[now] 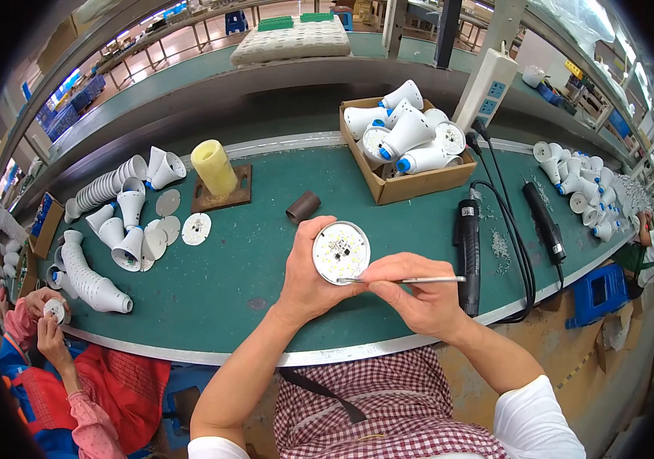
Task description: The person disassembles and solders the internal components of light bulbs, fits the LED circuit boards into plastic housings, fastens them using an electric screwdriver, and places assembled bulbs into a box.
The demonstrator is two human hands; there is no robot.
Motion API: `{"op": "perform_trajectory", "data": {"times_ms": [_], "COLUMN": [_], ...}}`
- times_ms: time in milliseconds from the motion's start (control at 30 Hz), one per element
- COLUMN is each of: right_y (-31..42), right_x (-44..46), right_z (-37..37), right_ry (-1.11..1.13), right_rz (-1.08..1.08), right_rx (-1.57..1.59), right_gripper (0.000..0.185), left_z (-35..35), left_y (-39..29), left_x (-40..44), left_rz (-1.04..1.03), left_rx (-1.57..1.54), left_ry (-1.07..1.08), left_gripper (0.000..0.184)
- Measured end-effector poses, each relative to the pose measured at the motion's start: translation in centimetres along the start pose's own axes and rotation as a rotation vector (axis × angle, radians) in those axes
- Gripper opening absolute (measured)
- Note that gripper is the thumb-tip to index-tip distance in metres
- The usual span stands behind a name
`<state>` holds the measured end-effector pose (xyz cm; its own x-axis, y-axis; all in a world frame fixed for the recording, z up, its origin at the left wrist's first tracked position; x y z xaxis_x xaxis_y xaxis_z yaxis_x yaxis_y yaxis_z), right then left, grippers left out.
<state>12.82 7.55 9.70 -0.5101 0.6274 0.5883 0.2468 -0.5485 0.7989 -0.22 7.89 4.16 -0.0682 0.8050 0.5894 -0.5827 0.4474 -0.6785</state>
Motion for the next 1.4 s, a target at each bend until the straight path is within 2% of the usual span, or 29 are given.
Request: {"op": "perform_trajectory", "data": {"times_ms": [33, 100, 167, 367, 600, 767, 867, 967, 1033, 1133, 1400], "right_y": [0.0, 2.0, 2.3, 4.4, 5.3, 5.6, 6.7, 7.4, 4.8, 3.3, 2.7], "right_x": [-0.2, -0.7, -1.2, -1.8, -1.3, -0.9, 0.5, 1.3, 2.0, 1.2, 0.3], "right_z": [-0.2, -0.8, -1.3, -2.5, -1.2, -0.7, 1.9, 2.6, 2.3, 1.5, -0.9], "right_ry": [0.001, 0.010, 0.013, 0.071, 0.013, -0.021, -0.152, -0.187, -0.088, -0.023, 0.040], "right_rz": [0.002, 0.211, 0.271, 0.491, 0.492, 0.496, 0.475, 0.446, 0.220, 0.124, 0.117], "right_rx": [0.000, -0.080, -0.095, -0.283, -0.337, -0.338, -0.379, -0.408, -0.274, -0.089, -0.057], "right_gripper": [0.013, 0.019, 0.022, 0.029, 0.030, 0.029, 0.024, 0.021, 0.019, 0.017, 0.017], "left_z": [-0.1, -0.4, -0.4, -0.9, -0.3, 0.6, 0.8, 0.8, 0.7, 1.0, 1.3], "left_y": [0.4, 0.5, 0.4, 0.1, -0.4, -1.0, -0.3, -0.7, -0.7, -0.9, -1.4], "left_x": [0.0, 0.1, 0.1, 0.1, 0.4, 0.5, 0.0, 0.1, 0.4, 0.1, -0.1], "left_rz": [0.037, 0.072, 0.126, 0.174, 0.157, 0.049, 0.095, 0.101, 0.109, 0.072, -0.043], "left_rx": [-0.064, -0.127, -0.223, -0.232, -0.004, 0.117, 0.188, 0.161, 0.131, 0.193, 0.232], "left_ry": [0.010, 0.013, -0.016, 0.009, 0.022, -0.064, -0.031, -0.033, -0.042, -0.102, -0.133], "left_gripper": [0.083, 0.082, 0.078, 0.071, 0.072, 0.070, 0.070, 0.070, 0.070, 0.071, 0.070]}}
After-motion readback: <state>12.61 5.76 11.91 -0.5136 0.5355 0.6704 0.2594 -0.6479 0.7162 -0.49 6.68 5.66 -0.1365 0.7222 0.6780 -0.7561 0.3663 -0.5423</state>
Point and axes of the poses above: each hand's wrist, its own x-axis towards the middle knuckle, its own z-axis out of the back of the hand, y = z × x, the point moved 10 cm from there along x, towards the middle knuckle, and after that the axes turned 13 degrees about x, right-handed, at the moved point
